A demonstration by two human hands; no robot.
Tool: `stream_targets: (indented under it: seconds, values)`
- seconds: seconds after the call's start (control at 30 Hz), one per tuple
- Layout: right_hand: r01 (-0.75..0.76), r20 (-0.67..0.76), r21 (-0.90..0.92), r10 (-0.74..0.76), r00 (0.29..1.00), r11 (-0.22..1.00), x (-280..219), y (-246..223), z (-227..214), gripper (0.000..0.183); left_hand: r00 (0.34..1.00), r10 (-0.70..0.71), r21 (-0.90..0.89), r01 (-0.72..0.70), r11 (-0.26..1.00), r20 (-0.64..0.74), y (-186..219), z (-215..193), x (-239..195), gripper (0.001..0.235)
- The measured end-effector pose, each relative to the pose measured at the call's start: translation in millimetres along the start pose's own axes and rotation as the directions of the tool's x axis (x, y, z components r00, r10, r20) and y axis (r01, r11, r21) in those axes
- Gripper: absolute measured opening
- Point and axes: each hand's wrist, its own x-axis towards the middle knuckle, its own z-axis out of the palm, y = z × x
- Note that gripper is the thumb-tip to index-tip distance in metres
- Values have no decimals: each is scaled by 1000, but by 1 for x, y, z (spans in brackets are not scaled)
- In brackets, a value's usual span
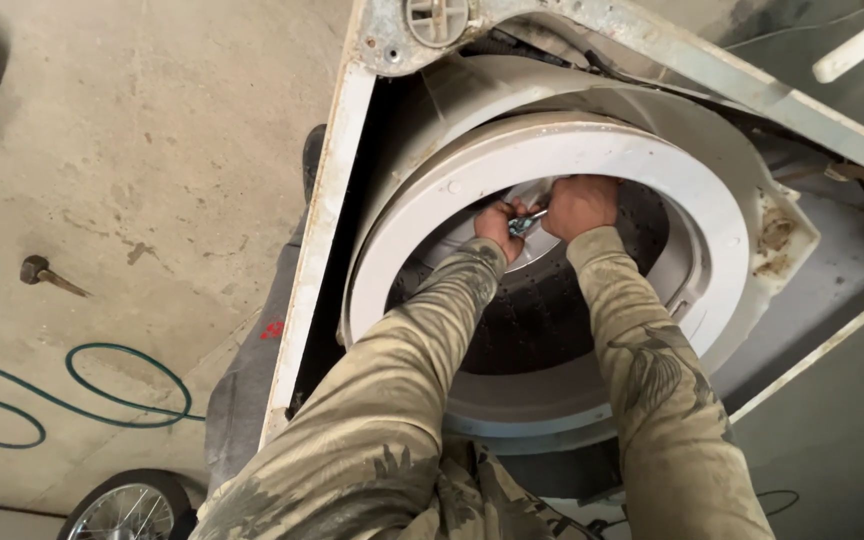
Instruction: Repairing and disassembling internal parts of a washing machine using hand tools.
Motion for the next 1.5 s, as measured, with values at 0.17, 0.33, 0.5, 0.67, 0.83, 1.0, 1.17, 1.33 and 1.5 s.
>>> stream_targets:
  seconds: [0.17,0.33,0.5,0.67,0.83,1.0,1.17,1.33,1.5]
  values:
    - [-166,170,20,160,972,986,0,-8,-18,22,1000,-3,355,13,935,-28,19,30,-23,10]
    - [-287,292,69,255,922,956,-7,-4,-14,22,999,-3,395,20,919,-46,9,22,-4,10]
    - [-347,476,91,265,839,934,-6,-1,-18,31,994,-49,498,94,862,-102,15,23,-4,10]
    - [-339,590,107,215,778,935,-6,0,-20,44,997,-57,428,72,901,-46,9,5,26,12]
    - [-383,629,185,191,753,905,-5,4,12,49,998,-54,444,45,895,9,7,-10,48,8]
    - [-442,690,306,124,714,843,-13,5,27,48,994,-102,608,97,788,-27,14,14,30,9]
    - [-472,672,331,147,726,817,-26,3,36,49,960,-246,606,274,747,-132,13,-6,63,8]
    - [-507,683,148,283,673,849,-17,3,-22,36,999,28,597,-8,802,-24,5,34,-17,13]
    - [-428,577,109,294,762,897,-15,6,-25,26,996,38,400,-66,914,79,-4,13,-17,18]
